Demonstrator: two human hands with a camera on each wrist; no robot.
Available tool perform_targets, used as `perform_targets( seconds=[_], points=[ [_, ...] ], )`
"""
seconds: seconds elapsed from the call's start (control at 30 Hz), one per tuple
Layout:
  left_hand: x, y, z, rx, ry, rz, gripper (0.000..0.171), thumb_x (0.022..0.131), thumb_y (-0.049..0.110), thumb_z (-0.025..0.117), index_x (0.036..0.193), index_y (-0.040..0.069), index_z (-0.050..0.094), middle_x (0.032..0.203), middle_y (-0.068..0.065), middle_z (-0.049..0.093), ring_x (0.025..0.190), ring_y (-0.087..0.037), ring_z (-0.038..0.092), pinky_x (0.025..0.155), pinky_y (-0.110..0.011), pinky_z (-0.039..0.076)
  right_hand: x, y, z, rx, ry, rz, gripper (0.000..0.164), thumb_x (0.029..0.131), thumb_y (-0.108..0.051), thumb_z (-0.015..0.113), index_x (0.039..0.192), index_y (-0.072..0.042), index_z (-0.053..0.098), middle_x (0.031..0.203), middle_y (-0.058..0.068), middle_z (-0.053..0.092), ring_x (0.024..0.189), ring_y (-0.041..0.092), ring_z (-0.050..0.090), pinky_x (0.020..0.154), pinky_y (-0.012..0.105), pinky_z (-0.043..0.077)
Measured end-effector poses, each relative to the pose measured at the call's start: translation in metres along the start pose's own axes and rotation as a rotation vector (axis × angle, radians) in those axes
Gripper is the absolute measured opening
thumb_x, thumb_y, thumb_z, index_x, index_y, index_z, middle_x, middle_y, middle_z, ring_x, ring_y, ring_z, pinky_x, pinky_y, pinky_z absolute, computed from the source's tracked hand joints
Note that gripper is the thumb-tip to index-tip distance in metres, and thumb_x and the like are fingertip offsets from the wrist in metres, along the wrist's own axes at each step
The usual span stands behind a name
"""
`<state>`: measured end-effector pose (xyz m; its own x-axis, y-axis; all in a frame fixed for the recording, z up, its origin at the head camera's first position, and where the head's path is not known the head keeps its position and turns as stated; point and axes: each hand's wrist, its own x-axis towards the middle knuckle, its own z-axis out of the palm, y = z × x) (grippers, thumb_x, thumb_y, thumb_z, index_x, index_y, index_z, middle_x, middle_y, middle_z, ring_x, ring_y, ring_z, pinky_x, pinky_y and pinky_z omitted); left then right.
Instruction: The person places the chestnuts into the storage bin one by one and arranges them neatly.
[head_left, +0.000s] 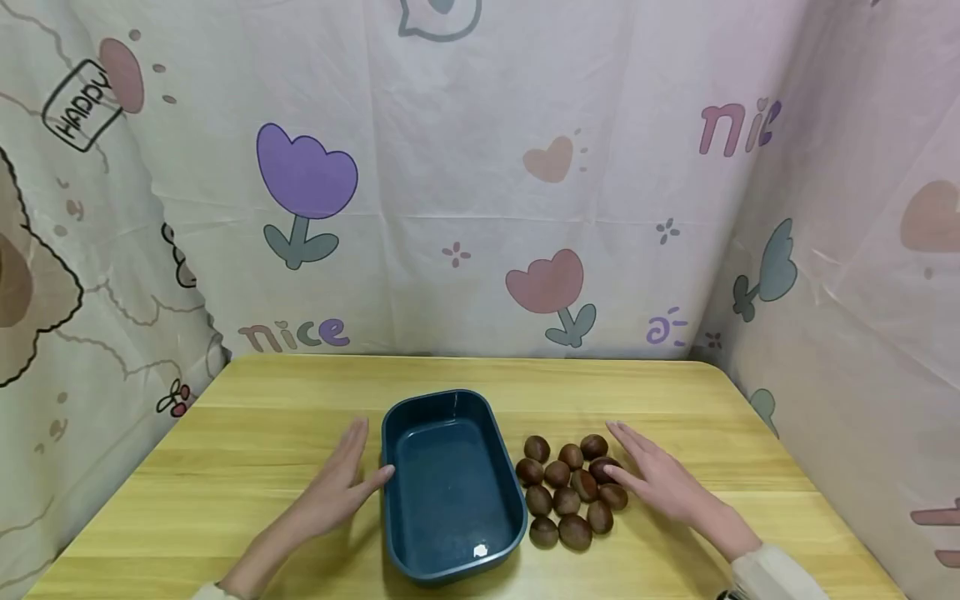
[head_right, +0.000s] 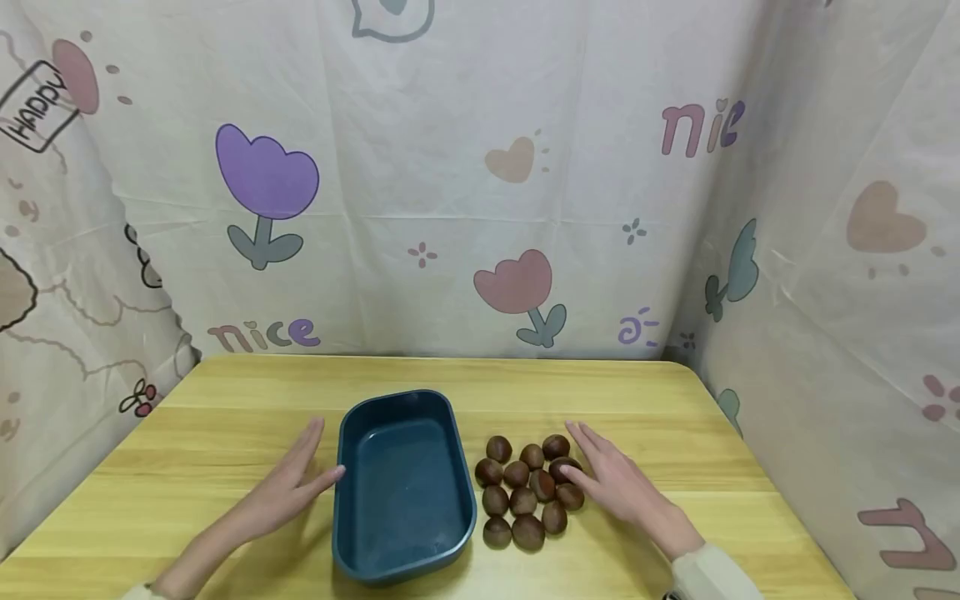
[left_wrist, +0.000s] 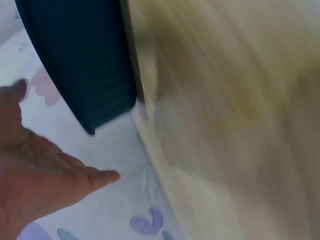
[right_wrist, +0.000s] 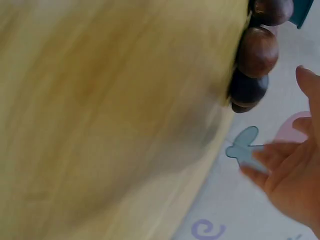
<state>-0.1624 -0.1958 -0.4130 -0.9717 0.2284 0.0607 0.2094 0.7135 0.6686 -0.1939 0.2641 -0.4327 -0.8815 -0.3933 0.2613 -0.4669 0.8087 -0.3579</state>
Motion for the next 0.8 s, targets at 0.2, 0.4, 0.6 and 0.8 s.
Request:
perform_targets(
  seconds=[0.2, 0.4, 0.6, 0.8],
  points=[
    [-0.001, 0.011, 0.015, -0.239, 0.006, -0.145, 0.073, 0.102, 0.032, 0.046, 0.15, -0.008, 0.008, 0.154, -0.029, 0.009, 0.138, -0.046, 0.015, 0.109, -0.059, 0.017, 0.007, 0.004, 0.007, 0.182, 0.063, 0.01, 0.047, 0.089, -0.01, 0.068, 0.13, 0.007, 0.053, 0.124, 0.026, 0.058, 0.113, 0.041, 0.056, 0.09, 0.05, 0.047],
    [0.003, 0.016, 0.022, -0.476, 0.07, -0.245, 0.062, 0.102, 0.017, 0.046, 0.149, -0.007, 0.014, 0.152, -0.03, 0.019, 0.135, -0.046, 0.027, 0.103, -0.058, 0.033, 0.008, 0.01, 0.01, 0.442, -0.01, 0.159, 0.038, 0.085, -0.004, 0.072, 0.118, 0.009, 0.059, 0.114, 0.024, 0.062, 0.103, 0.038, 0.061, 0.081, 0.036, 0.053],
    [0.007, 0.015, 0.024, -0.576, 0.09, -0.284, 0.058, 0.1, 0.007, 0.047, 0.147, -0.009, 0.018, 0.148, -0.032, 0.027, 0.131, -0.047, 0.034, 0.099, -0.055, 0.038, 0.006, 0.016, 0.012, 0.57, -0.085, 0.204, 0.037, 0.085, -0.01, 0.073, 0.114, 0.009, 0.062, 0.108, 0.018, 0.065, 0.101, 0.033, 0.062, 0.083, 0.033, 0.052],
    [0.008, 0.013, 0.027, -0.643, 0.126, -0.308, 0.052, 0.098, 0.003, 0.049, 0.145, -0.006, 0.028, 0.142, -0.03, 0.035, 0.124, -0.041, 0.044, 0.09, -0.043, 0.047, 0.007, 0.018, 0.014, 0.563, -0.114, 0.217, 0.038, 0.085, -0.016, 0.074, 0.113, 0.006, 0.063, 0.104, 0.011, 0.067, 0.096, 0.025, 0.063, 0.082, 0.03, 0.049]
  ],
)
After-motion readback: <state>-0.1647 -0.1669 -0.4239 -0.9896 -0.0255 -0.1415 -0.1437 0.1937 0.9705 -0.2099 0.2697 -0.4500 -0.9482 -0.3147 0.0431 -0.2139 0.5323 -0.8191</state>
